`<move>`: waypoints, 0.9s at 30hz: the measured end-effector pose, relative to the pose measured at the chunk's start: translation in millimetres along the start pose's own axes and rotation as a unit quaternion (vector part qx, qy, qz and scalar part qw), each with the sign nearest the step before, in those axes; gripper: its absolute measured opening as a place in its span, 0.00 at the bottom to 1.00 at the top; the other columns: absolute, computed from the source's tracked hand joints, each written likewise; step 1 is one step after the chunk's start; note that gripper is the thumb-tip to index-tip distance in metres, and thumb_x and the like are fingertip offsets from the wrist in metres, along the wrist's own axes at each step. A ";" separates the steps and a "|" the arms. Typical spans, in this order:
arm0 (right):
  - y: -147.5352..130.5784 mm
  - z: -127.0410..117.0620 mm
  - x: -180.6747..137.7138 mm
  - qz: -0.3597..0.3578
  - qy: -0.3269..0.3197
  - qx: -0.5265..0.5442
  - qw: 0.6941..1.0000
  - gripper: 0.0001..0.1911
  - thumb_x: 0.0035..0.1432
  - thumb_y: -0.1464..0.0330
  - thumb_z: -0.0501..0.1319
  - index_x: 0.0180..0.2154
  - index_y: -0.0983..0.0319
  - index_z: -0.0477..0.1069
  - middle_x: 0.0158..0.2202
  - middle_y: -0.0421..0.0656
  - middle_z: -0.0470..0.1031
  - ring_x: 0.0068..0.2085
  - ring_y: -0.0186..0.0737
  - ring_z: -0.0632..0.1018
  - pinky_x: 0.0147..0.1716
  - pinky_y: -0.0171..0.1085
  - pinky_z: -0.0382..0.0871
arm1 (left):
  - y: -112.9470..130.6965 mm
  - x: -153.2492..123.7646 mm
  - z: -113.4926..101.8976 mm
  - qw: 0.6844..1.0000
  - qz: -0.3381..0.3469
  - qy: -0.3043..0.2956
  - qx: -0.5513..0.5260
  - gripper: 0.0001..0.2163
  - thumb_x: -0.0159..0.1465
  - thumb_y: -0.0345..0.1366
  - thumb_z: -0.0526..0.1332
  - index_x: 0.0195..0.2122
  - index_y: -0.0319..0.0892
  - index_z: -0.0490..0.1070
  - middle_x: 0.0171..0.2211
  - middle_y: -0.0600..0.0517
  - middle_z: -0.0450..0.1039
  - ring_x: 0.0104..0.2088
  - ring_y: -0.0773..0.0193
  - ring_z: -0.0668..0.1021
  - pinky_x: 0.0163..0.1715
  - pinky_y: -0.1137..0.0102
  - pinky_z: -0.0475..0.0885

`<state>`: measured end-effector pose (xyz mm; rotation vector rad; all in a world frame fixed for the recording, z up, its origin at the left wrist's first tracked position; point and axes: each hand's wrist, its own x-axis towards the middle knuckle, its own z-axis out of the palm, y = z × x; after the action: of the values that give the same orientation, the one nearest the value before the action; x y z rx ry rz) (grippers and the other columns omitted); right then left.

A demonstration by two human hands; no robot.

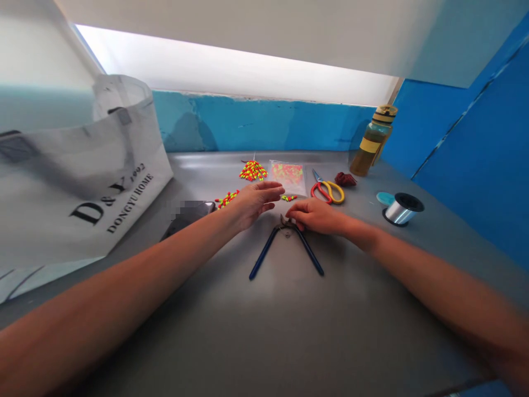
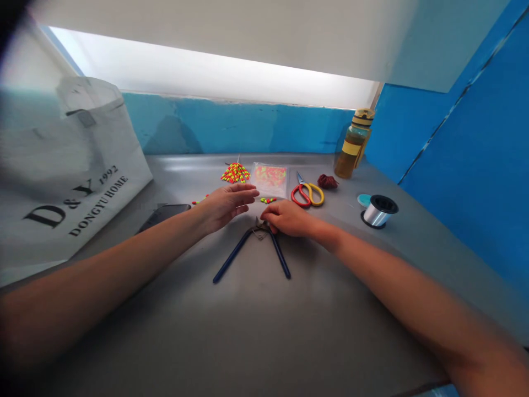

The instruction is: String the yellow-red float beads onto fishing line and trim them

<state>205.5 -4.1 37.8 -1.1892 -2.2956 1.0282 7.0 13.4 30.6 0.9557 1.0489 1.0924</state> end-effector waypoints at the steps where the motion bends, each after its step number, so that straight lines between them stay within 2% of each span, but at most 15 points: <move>1: -1.8 -2.2 -1.1 0.022 -0.018 -0.002 1.000 0.10 0.62 0.69 0.56 0.36 0.64 0.76 0.24 0.39 0.74 0.23 0.32 0.71 0.26 0.33 0.63 | 0.2 -0.3 0.1 1.000 0.003 0.001 0.011 0.17 0.44 0.33 0.77 0.34 0.43 0.76 0.34 0.52 0.78 0.37 0.65 0.78 0.37 0.70 0.70; 4: -9.7 -10.4 -6.3 0.102 -0.075 -0.006 0.992 0.08 0.61 0.69 0.57 0.36 0.63 0.74 0.23 0.40 0.75 0.19 0.33 0.72 0.20 0.33 0.62 | 0.3 -1.3 0.5 0.999 0.015 0.003 0.049 0.17 0.44 0.36 0.77 0.34 0.44 0.75 0.34 0.52 0.78 0.39 0.62 0.78 0.39 0.67 0.69; 8: -21.2 -17.5 -12.2 0.161 -0.146 -0.060 0.974 0.08 0.59 0.71 0.57 0.28 0.62 0.71 0.20 0.42 0.74 0.19 0.37 0.74 0.20 0.35 0.63 | -1.8 -2.2 0.8 0.995 0.030 0.002 0.092 0.16 0.47 0.39 0.75 0.34 0.44 0.74 0.36 0.50 0.79 0.40 0.59 0.78 0.39 0.66 0.69; 13: -31.2 -24.2 -16.4 0.143 -0.142 -0.152 0.967 0.12 0.61 0.68 0.58 0.25 0.62 0.72 0.23 0.45 0.77 0.22 0.37 0.73 0.23 0.37 0.59 | -6.1 -0.7 -1.2 0.993 0.036 -0.002 0.116 0.13 0.49 0.39 0.74 0.33 0.44 0.75 0.39 0.48 0.79 0.39 0.59 0.78 0.35 0.67 0.69; 16: -34.5 -32.8 -19.5 0.131 -0.111 -0.215 0.961 0.14 0.61 0.63 0.60 0.26 0.62 0.75 0.21 0.45 0.74 0.21 0.36 0.70 0.24 0.38 0.56 | -8.8 1.3 -2.6 0.993 0.030 -0.014 0.117 0.13 0.49 0.38 0.75 0.32 0.44 0.76 0.38 0.48 0.79 0.37 0.61 0.78 0.33 0.69 0.68; 19: -37.9 -36.3 -22.4 0.097 -0.080 -0.251 0.960 0.12 0.59 0.64 0.62 0.25 0.62 0.76 0.22 0.44 0.73 0.21 0.35 0.67 0.25 0.39 0.54 | -10.9 2.3 -2.5 0.993 0.027 -0.031 0.110 0.13 0.48 0.38 0.75 0.32 0.44 0.76 0.36 0.49 0.78 0.36 0.62 0.77 0.32 0.69 0.68; 21: -41.2 -32.1 -24.1 0.088 -0.093 -0.257 0.958 0.12 0.58 0.65 0.62 0.24 0.61 0.75 0.23 0.44 0.73 0.21 0.35 0.66 0.25 0.39 0.54 | -11.3 2.0 -1.9 0.994 0.026 -0.037 0.100 0.13 0.48 0.38 0.76 0.32 0.43 0.76 0.35 0.50 0.78 0.36 0.63 0.78 0.34 0.69 0.69; 24: -47.0 -18.9 -25.8 0.111 -0.137 -0.281 0.943 0.13 0.57 0.63 0.63 0.24 0.62 0.75 0.22 0.45 0.72 0.21 0.36 0.66 0.24 0.39 0.55 | -10.1 0.1 -0.7 0.996 0.020 -0.034 0.080 0.13 0.47 0.36 0.76 0.32 0.42 0.76 0.34 0.50 0.78 0.37 0.62 0.79 0.37 0.68 0.71; 27: -52.6 -6.8 -27.0 0.127 -0.152 -0.301 0.933 0.14 0.58 0.61 0.62 0.27 0.63 0.77 0.24 0.46 0.73 0.22 0.38 0.67 0.25 0.39 0.57 | -8.4 -1.6 0.2 0.997 0.013 -0.025 0.069 0.13 0.48 0.35 0.76 0.32 0.42 0.76 0.34 0.49 0.78 0.37 0.62 0.79 0.38 0.68 0.72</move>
<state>196.2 -43.1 81.8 -1.6941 -2.8835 0.6233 8.8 10.1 22.9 1.1046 1.0840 1.0233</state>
